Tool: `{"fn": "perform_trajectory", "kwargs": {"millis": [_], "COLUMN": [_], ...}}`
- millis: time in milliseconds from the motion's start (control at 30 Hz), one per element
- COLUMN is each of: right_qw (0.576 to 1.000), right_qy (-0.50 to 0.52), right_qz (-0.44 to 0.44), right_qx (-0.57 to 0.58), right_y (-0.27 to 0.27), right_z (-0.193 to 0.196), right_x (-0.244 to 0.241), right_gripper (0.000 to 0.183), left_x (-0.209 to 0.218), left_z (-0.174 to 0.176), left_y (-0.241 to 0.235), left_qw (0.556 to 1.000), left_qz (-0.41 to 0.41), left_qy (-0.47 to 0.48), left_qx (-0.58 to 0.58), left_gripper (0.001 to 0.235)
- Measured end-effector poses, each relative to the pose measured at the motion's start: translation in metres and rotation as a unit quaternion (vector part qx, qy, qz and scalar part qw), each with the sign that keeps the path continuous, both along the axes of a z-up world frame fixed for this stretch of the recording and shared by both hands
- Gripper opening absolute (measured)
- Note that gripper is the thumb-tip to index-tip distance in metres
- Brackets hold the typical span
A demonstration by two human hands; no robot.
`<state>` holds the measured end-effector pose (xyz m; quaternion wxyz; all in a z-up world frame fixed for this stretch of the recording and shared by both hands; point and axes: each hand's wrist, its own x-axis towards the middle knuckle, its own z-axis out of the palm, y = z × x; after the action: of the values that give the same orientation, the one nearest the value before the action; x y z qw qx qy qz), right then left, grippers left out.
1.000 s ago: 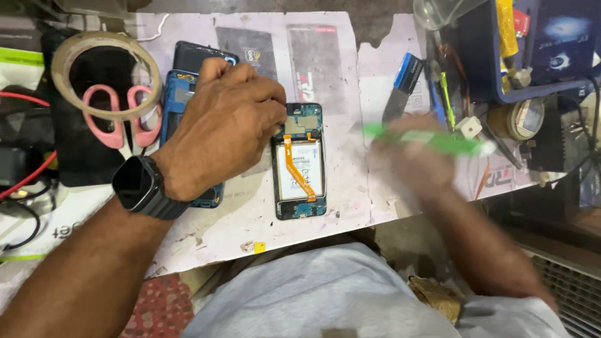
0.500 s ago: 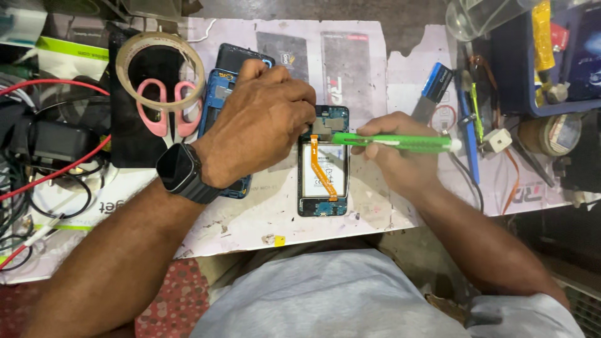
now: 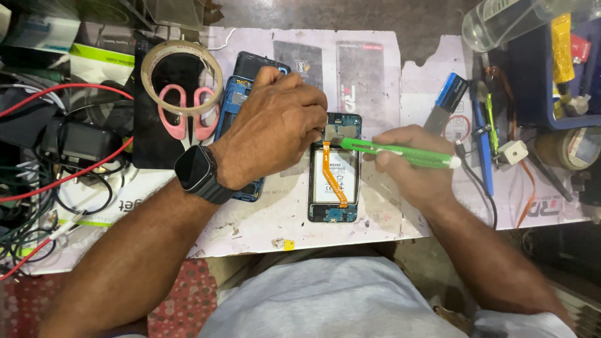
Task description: The person uses a green plastic pry tool to separate and reposition internal components of two disassembled smartphones on a workbench. They remove a ribbon cable from one phone, place it on the other, and then use a black pen to mark the battery area before continuing to pry at connectors.
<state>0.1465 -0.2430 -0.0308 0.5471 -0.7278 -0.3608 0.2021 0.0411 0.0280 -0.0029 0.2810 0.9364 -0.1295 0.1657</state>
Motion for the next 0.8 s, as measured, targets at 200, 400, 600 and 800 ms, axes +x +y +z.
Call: {"fn": "perform_trajectory", "kwargs": {"millis": [200,400,600,800], "right_qw": [0.996,0.996,0.997,0.998], "right_qy": [0.090,0.086,0.070,0.058], "right_qz": [-0.030,-0.032,-0.033,-0.034], "right_qx": [0.001,-0.005,-0.002,-0.009], "right_y": [-0.002,-0.003,-0.001,-0.001], "right_z": [0.003,0.006,0.004,0.005], "right_x": [-0.007,-0.015,-0.015,-0.016], "right_gripper": [0.015,0.016,0.015,0.016], "left_x": [0.000,0.000,-0.001,-0.001], "left_z": [0.000,-0.002,-0.001,-0.002], "left_y": [0.000,-0.001,-0.001,-0.001], "left_qw": [1.000,1.000,1.000,1.000], "left_qz": [0.003,0.001,0.000,0.004], "left_qy": [0.011,-0.009,-0.013,-0.009], "left_qx": [-0.005,0.014,0.025,0.014], "left_gripper": [0.006,0.010,0.008,0.007]}}
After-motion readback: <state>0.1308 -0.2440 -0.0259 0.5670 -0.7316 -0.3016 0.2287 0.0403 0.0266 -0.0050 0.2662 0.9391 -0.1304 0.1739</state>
